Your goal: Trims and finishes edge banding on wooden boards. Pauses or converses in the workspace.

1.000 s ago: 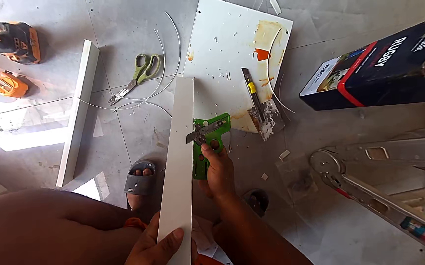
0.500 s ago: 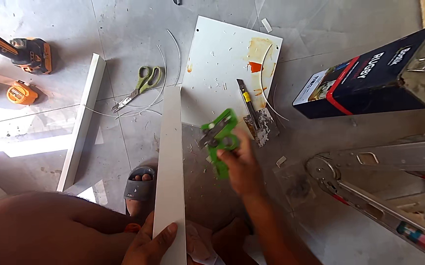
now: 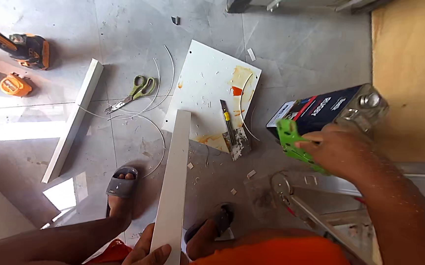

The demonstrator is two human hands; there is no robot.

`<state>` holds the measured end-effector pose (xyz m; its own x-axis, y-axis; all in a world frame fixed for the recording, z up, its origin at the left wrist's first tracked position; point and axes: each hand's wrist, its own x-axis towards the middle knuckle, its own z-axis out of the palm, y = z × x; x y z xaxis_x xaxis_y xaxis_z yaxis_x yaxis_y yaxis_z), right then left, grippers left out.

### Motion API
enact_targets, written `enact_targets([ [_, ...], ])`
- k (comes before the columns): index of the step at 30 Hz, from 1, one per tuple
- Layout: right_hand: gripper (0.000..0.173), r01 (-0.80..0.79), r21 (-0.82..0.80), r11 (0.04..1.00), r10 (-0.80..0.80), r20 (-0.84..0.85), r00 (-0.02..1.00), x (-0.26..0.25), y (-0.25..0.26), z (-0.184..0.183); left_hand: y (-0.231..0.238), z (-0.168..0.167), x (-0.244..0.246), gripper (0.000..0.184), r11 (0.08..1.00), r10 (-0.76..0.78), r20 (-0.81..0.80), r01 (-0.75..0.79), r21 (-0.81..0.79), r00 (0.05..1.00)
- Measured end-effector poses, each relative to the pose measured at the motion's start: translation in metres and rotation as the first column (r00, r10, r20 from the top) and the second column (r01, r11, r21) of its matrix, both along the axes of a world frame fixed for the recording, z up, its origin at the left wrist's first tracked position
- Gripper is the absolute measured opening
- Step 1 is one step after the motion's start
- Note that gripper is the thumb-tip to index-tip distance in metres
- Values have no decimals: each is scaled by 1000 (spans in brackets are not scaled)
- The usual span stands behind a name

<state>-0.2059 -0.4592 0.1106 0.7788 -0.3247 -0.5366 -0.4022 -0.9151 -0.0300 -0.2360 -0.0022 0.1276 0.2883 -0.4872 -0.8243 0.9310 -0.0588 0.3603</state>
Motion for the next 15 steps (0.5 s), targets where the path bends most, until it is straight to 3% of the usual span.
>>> enact_targets([
  [2, 28, 121, 195, 973, -175, 291, 940, 3, -12, 17, -6, 6, -11, 33, 999, 43, -23, -42, 29, 999],
  [3, 21, 174, 368, 913, -333, 431, 838, 4, -9, 19, -11, 10, -15, 34, 996, 69, -31, -67, 54, 997],
  [4, 9, 172, 596, 785, -518, 476, 711, 7, -2, 19, -16, 13, -18, 36, 993, 87, -28, -84, 81, 996],
  [5, 16, 87, 817, 570, -697, 424, 578, 11, 7, 16, -21, 17, -21, 39, 990, 98, -18, -96, 107, 995],
  [6, 23, -24, 933, 360, -808, 325, 491, 17, 17, 11, -26, 21, -23, 42, 987, 95, 2, -94, 132, 995],
  [8, 26, -189, 981, 36, -909, 111, 402, 29, 32, -8, -33, 29, -26, 54, 978, 56, 59, -67, 198, 997],
  [11, 27, -302, 915, -268, -911, -138, 390, 46, 49, -30, -33, 35, -31, 85, 935, -68, 154, 9, 355, 986],
  [14, 29, -414, 734, -538, -790, -268, 552, 63, 51, -40, -32, 52, -34, 89, 882, -198, 175, 98, 460, 964],
  [15, 27, -403, 701, -589, -747, -282, 602, 70, 53, -40, -32, 59, -36, 87, 870, -237, 164, 135, 474, 958],
])
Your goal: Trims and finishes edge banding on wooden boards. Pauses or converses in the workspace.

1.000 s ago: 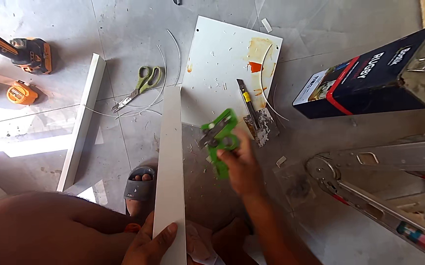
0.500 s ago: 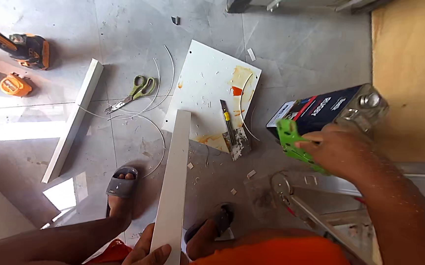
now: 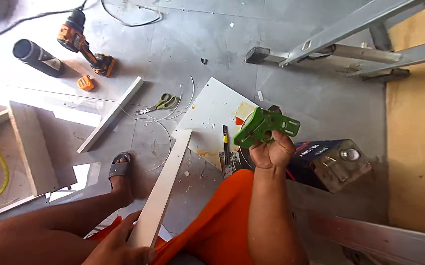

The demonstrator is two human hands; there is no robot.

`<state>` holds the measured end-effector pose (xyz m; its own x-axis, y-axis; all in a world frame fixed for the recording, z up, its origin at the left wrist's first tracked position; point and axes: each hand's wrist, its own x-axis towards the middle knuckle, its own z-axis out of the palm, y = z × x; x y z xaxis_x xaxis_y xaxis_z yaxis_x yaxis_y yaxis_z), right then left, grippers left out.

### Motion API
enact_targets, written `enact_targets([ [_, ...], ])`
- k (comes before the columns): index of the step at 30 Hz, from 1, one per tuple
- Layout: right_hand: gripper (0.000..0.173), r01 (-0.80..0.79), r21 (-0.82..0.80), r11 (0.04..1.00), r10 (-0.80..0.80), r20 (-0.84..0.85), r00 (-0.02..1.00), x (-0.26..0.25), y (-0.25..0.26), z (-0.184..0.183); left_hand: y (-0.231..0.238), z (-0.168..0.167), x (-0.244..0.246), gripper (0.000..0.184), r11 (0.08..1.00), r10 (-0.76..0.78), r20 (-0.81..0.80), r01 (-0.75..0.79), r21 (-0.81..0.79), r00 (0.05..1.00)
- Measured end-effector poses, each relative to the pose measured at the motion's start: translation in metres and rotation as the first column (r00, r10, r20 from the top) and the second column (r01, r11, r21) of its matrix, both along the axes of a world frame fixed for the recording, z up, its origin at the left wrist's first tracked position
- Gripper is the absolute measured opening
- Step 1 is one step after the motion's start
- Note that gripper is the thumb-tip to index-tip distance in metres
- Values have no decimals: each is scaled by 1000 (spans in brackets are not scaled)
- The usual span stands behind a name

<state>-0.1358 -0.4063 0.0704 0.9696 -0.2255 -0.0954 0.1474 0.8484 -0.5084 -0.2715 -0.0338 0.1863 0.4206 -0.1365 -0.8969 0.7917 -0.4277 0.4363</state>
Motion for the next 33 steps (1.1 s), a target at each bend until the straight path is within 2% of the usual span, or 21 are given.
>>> enact_targets([
  [3, 31, -119, -53, 991, 122, 44, 992, 12, 6, -17, -1, 14, -9, 80, 993, -77, -56, 82, 83, 995],
  [4, 28, -141, -79, 987, 144, 26, 989, 12, 11, -23, -3, 16, -12, 85, 989, -101, -54, 106, 107, 993],
  [6, 23, -188, -200, 962, 179, -59, 982, 8, 23, -29, -3, 18, -15, 95, 975, -160, -21, 162, 150, 987],
  [8, 23, -272, -384, 882, 211, -196, 958, 4, 33, -36, 4, 12, -15, 94, 967, -186, 5, 182, 176, 983],
  [10, 29, -452, -544, 707, 269, -384, 883, 7, 42, -45, 11, 6, -15, 93, 968, -198, -32, 201, 152, 980],
  [12, 35, -617, -570, 544, 322, -537, 780, 15, 54, -56, 9, 3, -22, 91, 974, -192, -48, 196, 113, 980],
  [14, 34, -706, -565, 427, 320, -636, 702, 21, 63, -68, -1, 3, -32, 93, 980, -164, -45, 168, 106, 985],
  [15, 31, -738, -584, 338, 287, -683, 672, 24, 66, -73, -7, 2, -37, 93, 977, -164, -50, 169, 129, 985],
  [18, 32, -811, -584, -28, 147, -805, 575, 38, 68, -79, -16, -9, -46, 94, 956, -227, -73, 237, 174, 971],
  [22, 34, -795, -522, -310, 47, -843, 535, 51, 69, -82, -13, -25, -45, 98, 942, -290, -85, 300, 148, 953],
  [26, 34, -766, -469, -440, 1, -853, 521, 55, 78, -80, -15, -34, -47, 101, 925, -343, -98, 354, 138, 934],
  [33, 32, -750, -418, -513, -51, -857, 512, 52, 98, -70, -6, -41, -50, 100, 915, -375, -122, 388, 111, 919],
])
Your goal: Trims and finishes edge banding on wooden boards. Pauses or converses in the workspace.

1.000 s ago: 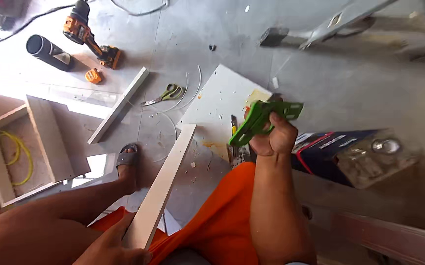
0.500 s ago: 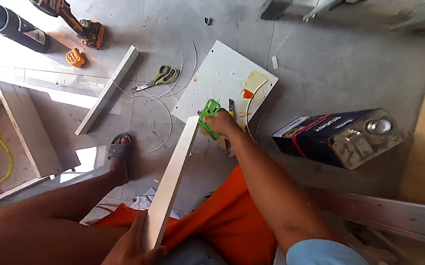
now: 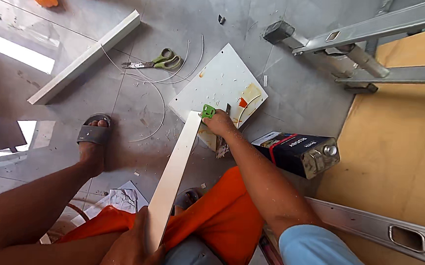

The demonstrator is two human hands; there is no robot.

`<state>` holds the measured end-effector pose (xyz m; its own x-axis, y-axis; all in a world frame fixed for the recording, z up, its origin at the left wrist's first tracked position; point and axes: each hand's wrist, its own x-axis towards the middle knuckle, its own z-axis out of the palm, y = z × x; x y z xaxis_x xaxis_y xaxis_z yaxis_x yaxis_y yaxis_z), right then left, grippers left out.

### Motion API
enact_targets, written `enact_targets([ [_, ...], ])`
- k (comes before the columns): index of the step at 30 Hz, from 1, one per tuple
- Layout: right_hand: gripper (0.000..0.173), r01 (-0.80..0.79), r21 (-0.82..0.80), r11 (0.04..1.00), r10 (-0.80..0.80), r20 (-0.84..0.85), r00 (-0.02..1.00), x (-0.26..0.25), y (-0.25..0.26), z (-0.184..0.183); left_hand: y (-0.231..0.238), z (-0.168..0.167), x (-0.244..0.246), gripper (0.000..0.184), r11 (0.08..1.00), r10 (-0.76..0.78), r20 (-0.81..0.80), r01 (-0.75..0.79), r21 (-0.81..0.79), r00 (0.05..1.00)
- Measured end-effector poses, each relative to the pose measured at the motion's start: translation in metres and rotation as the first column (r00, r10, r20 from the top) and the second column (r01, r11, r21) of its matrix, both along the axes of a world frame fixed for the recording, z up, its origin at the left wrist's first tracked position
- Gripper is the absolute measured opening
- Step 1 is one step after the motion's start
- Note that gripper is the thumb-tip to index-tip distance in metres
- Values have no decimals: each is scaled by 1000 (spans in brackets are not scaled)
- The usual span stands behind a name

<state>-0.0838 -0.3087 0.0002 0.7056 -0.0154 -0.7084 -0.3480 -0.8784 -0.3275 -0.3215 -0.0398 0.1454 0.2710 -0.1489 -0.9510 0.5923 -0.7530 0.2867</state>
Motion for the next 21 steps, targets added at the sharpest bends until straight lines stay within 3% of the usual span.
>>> enact_targets([
  [3, 28, -5, 71, 997, 2, 37, 999, -59, 26, 37, 4, -2, -3, 99, 1000, -6, 5, 6, 0, 1000],
  [6, 31, -57, 275, 960, 63, -15, 998, -133, 46, 84, 8, -4, -4, 98, 1000, 22, 24, -21, -20, 999],
  [8, 30, -62, 389, 919, 104, -87, 991, -148, 45, 100, 11, -5, -2, 97, 999, 31, 22, -30, -46, 999],
  [11, 26, -91, 420, 903, 215, -257, 942, -110, 40, 94, 14, -9, -1, 97, 998, 14, 15, -13, -60, 1000],
  [14, 34, -144, 369, 918, 269, -315, 910, -68, 35, 66, 16, -11, -2, 98, 998, 4, 21, -3, -55, 1000],
  [21, 54, 133, -2, 991, -133, -63, 989, 41, -33, -28, 13, -13, -2, 95, 999, -15, 28, 16, -40, 999],
])
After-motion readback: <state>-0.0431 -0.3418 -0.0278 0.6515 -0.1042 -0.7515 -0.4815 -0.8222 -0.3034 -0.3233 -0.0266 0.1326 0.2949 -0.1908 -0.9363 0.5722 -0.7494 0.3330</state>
